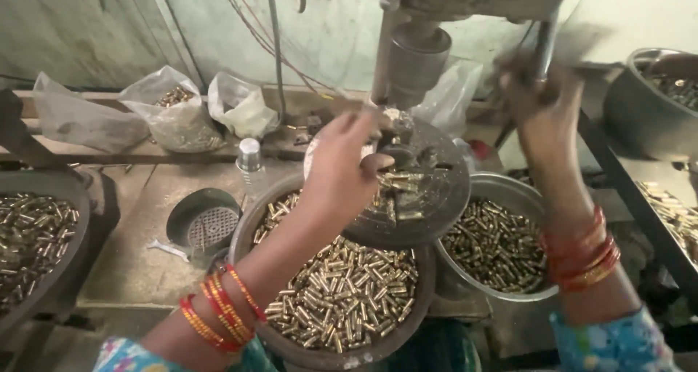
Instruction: Operating a manual press machine to process small cylindrical metal components.
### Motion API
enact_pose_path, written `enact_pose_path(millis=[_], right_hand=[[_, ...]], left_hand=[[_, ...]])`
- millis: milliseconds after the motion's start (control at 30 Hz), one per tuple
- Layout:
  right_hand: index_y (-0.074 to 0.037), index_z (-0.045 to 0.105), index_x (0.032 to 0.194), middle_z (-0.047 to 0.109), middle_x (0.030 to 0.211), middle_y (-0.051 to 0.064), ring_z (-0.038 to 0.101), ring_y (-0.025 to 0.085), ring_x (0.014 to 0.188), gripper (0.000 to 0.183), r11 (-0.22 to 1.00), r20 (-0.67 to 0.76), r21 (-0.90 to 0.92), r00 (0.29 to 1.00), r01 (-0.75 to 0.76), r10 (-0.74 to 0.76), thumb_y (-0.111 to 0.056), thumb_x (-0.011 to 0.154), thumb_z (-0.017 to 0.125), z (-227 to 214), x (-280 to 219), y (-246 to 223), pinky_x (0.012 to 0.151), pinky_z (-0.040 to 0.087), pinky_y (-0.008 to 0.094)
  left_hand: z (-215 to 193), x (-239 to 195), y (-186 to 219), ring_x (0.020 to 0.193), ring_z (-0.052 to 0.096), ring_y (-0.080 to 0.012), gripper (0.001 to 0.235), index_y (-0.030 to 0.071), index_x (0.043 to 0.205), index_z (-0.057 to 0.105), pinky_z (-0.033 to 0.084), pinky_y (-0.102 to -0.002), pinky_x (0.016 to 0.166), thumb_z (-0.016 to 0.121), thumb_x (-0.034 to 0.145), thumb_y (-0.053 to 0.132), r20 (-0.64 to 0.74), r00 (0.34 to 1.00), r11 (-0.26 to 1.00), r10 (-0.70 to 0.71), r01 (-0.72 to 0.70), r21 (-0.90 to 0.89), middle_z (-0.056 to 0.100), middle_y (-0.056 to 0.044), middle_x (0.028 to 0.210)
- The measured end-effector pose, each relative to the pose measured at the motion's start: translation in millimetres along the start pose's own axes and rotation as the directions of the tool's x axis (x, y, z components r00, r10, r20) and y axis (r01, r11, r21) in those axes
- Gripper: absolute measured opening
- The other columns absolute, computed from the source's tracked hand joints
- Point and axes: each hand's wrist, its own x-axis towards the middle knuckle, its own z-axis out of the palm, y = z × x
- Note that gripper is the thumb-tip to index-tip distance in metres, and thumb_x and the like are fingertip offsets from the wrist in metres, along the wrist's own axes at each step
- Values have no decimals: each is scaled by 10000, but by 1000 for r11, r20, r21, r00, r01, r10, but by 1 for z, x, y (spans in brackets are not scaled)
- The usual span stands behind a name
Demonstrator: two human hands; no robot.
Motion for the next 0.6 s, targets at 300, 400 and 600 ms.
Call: enact_pose_path(millis=[300, 400, 600], right_hand=[[-29, 728, 1126, 784, 1002, 158, 761, 269, 857, 277, 805, 373, -578, 835, -132, 405, -128, 868, 722, -16, -171, 319, 728, 594, 413], [-4, 691, 1214, 750, 1010, 181, 706, 313, 856, 294, 833, 312, -541, 892, -115, 326, -86, 934, 655, 6, -181, 307, 680, 553, 444], [16, 740, 1150, 747, 963, 230, 698, 351, 753, 373, 611, 157, -455, 618, -647, 771, -301, 1073, 560, 19, -174, 250, 643, 519, 466]], left_hand=[[33, -4, -10, 879, 699, -361, 308, 32, 1090, 724, 568, -435, 790, 734, 797, -60, -120, 975, 975, 186, -198, -104, 699, -177, 1006], [34, -1, -10, 860, 708, -336, 308, 36, 1087, 726, 573, -422, 776, 744, 793, -54, -66, 991, 986, 118, -125, -113, 702, -162, 986], [30, 0, -7, 847, 711, -330, 284, 40, 1058, 746, 579, -409, 732, 776, 786, -37, -93, 987, 976, 131, -145, -162, 708, -161, 968]])
